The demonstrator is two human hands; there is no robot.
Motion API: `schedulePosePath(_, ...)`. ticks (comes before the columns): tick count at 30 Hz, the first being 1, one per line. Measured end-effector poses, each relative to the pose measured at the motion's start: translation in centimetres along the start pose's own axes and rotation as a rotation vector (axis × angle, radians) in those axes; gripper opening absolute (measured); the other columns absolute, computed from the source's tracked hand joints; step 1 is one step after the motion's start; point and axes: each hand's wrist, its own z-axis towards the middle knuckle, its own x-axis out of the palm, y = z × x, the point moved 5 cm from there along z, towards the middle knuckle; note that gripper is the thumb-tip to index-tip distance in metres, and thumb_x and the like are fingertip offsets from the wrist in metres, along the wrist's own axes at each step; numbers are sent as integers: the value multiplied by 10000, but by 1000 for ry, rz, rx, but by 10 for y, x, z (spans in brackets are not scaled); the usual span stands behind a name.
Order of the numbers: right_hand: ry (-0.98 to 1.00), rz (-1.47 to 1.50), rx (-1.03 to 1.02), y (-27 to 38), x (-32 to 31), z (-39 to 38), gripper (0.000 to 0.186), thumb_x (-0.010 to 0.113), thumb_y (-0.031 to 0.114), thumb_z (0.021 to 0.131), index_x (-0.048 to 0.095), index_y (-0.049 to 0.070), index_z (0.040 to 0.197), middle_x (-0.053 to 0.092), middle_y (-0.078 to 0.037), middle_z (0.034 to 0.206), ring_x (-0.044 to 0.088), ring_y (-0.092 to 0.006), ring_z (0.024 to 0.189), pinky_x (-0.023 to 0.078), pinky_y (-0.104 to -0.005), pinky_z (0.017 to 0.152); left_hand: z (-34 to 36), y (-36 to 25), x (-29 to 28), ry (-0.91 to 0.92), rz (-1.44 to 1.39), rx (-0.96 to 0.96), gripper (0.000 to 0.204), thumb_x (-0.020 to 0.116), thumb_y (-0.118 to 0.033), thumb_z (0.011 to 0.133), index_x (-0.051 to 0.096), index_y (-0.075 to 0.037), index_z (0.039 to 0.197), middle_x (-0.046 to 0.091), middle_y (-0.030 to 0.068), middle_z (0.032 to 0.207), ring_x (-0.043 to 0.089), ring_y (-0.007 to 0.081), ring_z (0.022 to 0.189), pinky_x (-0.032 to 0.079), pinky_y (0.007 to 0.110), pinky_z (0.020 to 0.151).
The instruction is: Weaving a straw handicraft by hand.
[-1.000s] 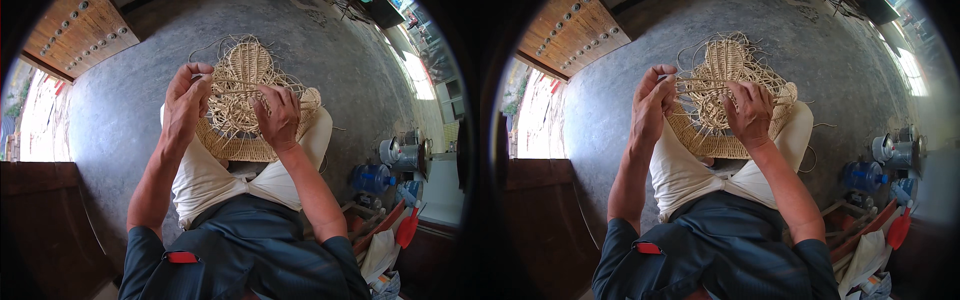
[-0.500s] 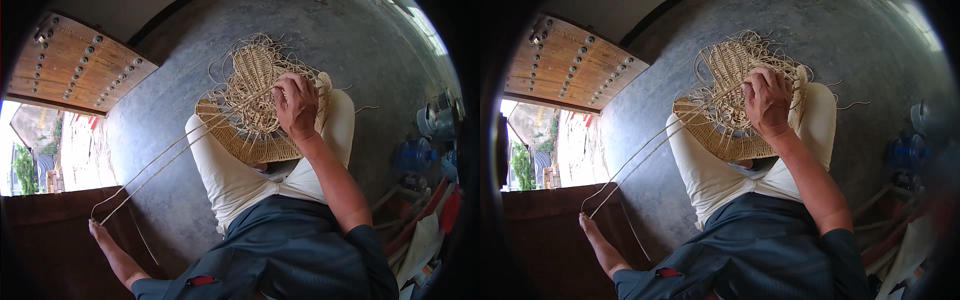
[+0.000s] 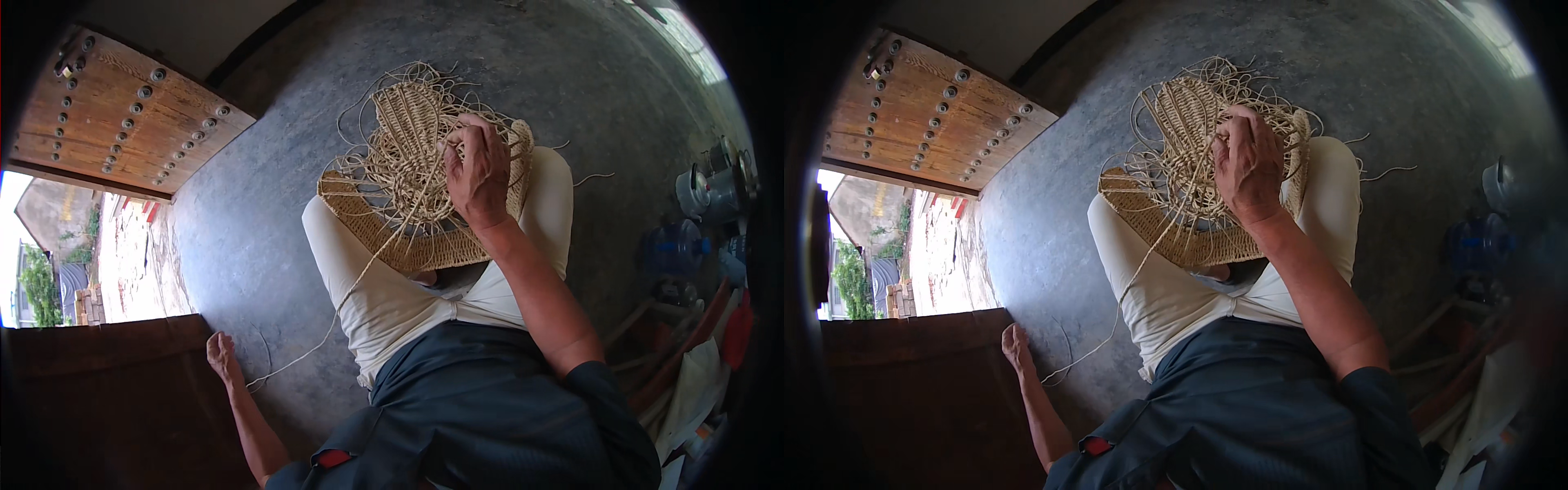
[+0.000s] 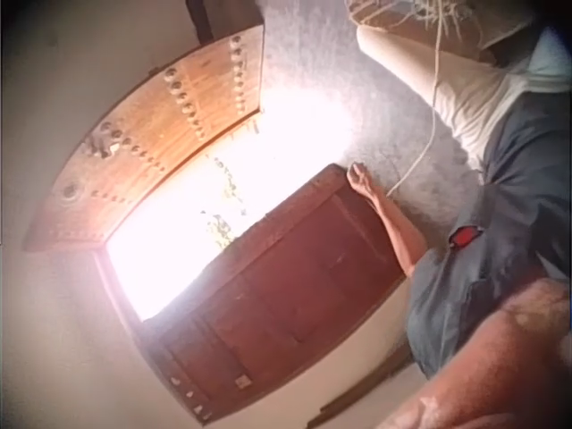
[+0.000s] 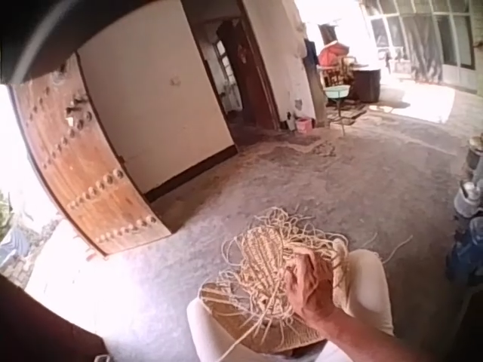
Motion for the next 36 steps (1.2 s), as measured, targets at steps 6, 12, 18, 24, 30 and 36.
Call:
schedulePosePath(6, -11, 26, -25, 2, 1, -2, 206, 822, 175, 926, 652, 108, 1022, 649, -61, 1352, 656, -329, 1153, 487, -492, 986, -185, -285, 251, 622, 291, 833, 310, 630, -250, 1083, 703, -52, 1310, 752, 188, 1124, 723, 355, 1093, 541, 447, 1014)
schedulePosePath(12, 23, 20, -79, 1, 3, -7, 101, 684, 227, 1038, 715, 130, 1042, 649, -57, 1404, 660, -324, 1159, 483, -473, 993, -210, -369, 322, 876, -80, 825, 234, 630, -148, 1078, 705, -44, 1274, 761, 187, 1131, 760, 332, 1003, 590, 443, 898)
schedulePosePath(18, 71, -11, -39, 5, 5, -10, 223, 586, 293, 1086, 715, 123, 1024, 637, -80, 1440, 637, -345, 1217, 458, -513, 1010, -173, -430, 377, 627, -290, 880, 246, 563, -113, 1091, 604, -50, 1325, 747, 212, 1195, 766, 401, 965, 598, 485, 826)
schedulePosePath(24, 57, 43, -23, 5, 1, -7, 123, 683, 224, 992, 720, 118, 1045, 641, -91, 1426, 643, -344, 1212, 465, -499, 1001, -175, -448, 407, 750, -20, 939, 249, 586, -58, 1042, 549, -39, 1287, 722, 265, 1212, 729, 491, 1037, 590, 542, 859)
schedulePosePath(30, 36, 65, -27, 6, -4, -7, 241, 754, 138, 919, 747, 83, 1153, 666, -97, 1336, 655, -336, 1178, 485, -456, 990, -162, -405, 395, 910, -693, 288, 179, 649, -142, 1086, 557, -66, 1220, 679, 25, 956, 571, 55, 738, 485, 237, 626)
schedulePosePath(36, 43, 77, -175, 18, 1, -20, 319, 773, 99, 907, 751, 129, 1224, 659, -37, 1225, 656, -263, 1088, 478, -422, 952, -134, -373, 358, 886, -728, 172, 138, 642, -156, 1096, 580, -111, 1211, 673, 1, 929, 524, 43, 710, 421, 214, 617)
